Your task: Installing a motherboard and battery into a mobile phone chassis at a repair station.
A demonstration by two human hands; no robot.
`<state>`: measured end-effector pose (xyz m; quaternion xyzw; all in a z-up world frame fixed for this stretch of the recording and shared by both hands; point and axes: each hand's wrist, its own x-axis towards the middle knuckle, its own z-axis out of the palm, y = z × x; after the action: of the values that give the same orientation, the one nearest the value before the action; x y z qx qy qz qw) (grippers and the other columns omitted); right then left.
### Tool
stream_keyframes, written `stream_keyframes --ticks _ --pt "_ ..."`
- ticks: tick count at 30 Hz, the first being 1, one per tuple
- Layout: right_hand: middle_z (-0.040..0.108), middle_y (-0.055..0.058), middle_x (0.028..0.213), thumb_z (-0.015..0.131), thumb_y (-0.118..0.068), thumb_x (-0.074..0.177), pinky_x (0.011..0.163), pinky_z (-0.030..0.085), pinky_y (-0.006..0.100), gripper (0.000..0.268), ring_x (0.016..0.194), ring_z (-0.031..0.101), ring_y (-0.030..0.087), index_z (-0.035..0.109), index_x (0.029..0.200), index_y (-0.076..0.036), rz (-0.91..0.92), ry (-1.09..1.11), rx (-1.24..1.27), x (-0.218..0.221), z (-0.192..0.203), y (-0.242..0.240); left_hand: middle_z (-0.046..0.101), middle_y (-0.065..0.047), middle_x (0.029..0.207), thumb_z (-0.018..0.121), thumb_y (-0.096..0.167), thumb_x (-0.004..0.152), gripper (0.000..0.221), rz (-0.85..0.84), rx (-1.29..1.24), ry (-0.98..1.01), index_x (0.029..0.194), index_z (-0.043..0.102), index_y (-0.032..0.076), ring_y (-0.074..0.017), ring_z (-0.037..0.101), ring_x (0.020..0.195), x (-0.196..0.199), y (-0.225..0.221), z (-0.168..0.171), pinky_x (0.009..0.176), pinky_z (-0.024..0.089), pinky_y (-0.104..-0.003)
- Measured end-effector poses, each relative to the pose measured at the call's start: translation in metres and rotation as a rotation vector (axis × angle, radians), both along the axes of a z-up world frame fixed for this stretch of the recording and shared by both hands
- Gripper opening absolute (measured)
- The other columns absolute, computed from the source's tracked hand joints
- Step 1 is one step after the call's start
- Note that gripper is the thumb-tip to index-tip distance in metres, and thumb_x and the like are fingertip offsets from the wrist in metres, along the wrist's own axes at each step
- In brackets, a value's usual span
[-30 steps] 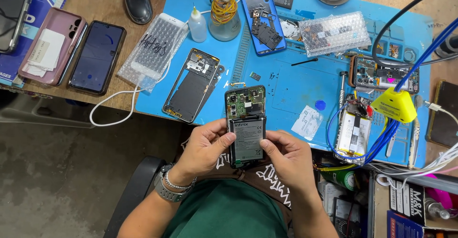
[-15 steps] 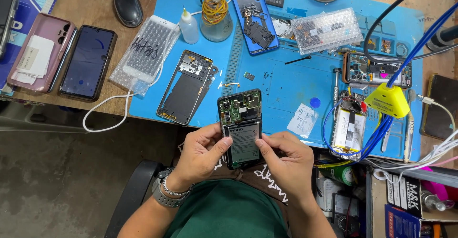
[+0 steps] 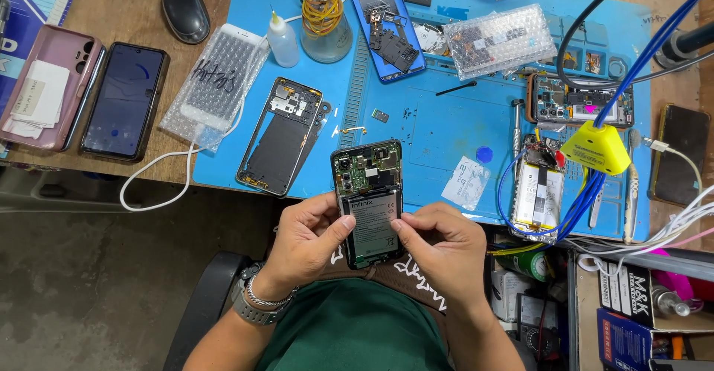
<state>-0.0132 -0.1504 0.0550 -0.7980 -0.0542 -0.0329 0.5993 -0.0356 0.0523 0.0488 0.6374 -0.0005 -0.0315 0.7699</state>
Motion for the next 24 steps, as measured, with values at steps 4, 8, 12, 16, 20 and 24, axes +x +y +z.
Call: stream_keyframes --ticks 4,8,12,16,20,24 --pt "0.071 0.005 0.079 0.082 -0.003 0.083 0.063 0.05 0.023 0.008 0.072 0.062 0.012 0.078 0.089 -0.007 -0.014 -0.026 0.014 0.007 0.002 -0.007 0.076 -0.01 0.101 0.064 0.013 0.096 0.026 -0.012 0.022 0.005 0.115 0.071 -0.002 -0.0176 0.072 0.091 0.001 -0.003 0.003 0.08 0.067 -0.031" --pt "0.074 0.013 0.086 0.082 -0.001 0.082 0.064 0.058 0.026 0.027 0.07 0.065 0.011 0.076 0.108 0.003 0.02 0.11 0.094 0.011 -0.007 -0.011 0.066 -0.009 0.068 0.071 0.002 0.089 0.018 0.129 -0.139 -0.036 0.103 0.077 -0.008 -0.0069 0.052 0.068 0.003 -0.01 0.014 0.055 0.05 -0.023" --pt "0.075 0.014 0.091 0.079 -0.004 0.085 0.067 0.06 0.026 0.032 0.077 0.068 0.011 0.073 0.115 0.007 0.094 0.235 0.187 0.01 -0.02 -0.013 0.065 -0.009 0.066 0.071 0.002 0.088 0.018 0.125 -0.143 -0.025 0.102 0.077 -0.008 -0.0063 0.054 0.066 0.004 -0.009 0.011 0.053 0.05 -0.022" --pt "0.074 0.013 0.093 0.078 -0.003 0.087 0.071 0.059 0.026 0.027 0.079 0.067 0.012 0.074 0.114 0.003 0.042 0.093 0.143 0.014 -0.007 -0.011 0.065 -0.008 0.066 0.071 0.002 0.088 0.018 0.122 -0.135 -0.024 0.103 0.077 -0.007 -0.0062 0.054 0.065 0.003 -0.007 -0.002 0.053 0.05 -0.022" --pt "0.063 0.016 0.084 0.066 0.005 0.091 0.079 0.065 0.045 0.013 0.07 0.064 0.017 0.067 0.104 0.008 0.04 -0.106 0.392 0.02 -0.006 -0.011 0.066 -0.011 0.065 0.07 0.001 0.089 0.02 0.088 -0.129 -0.018 0.106 0.077 -0.008 -0.0076 0.056 0.064 0.005 -0.006 -0.004 0.05 0.05 -0.022" --pt "0.053 0.014 0.087 0.059 0.002 0.094 0.091 0.062 0.063 0.012 0.075 0.058 0.017 0.058 0.105 0.008 0.115 -0.112 0.601 0.023 0.005 -0.007 0.069 -0.011 0.069 0.069 -0.001 0.088 0.023 0.055 -0.134 -0.004 0.109 0.077 -0.008 -0.0089 0.059 0.067 0.007 -0.007 0.006 0.051 0.052 -0.023"
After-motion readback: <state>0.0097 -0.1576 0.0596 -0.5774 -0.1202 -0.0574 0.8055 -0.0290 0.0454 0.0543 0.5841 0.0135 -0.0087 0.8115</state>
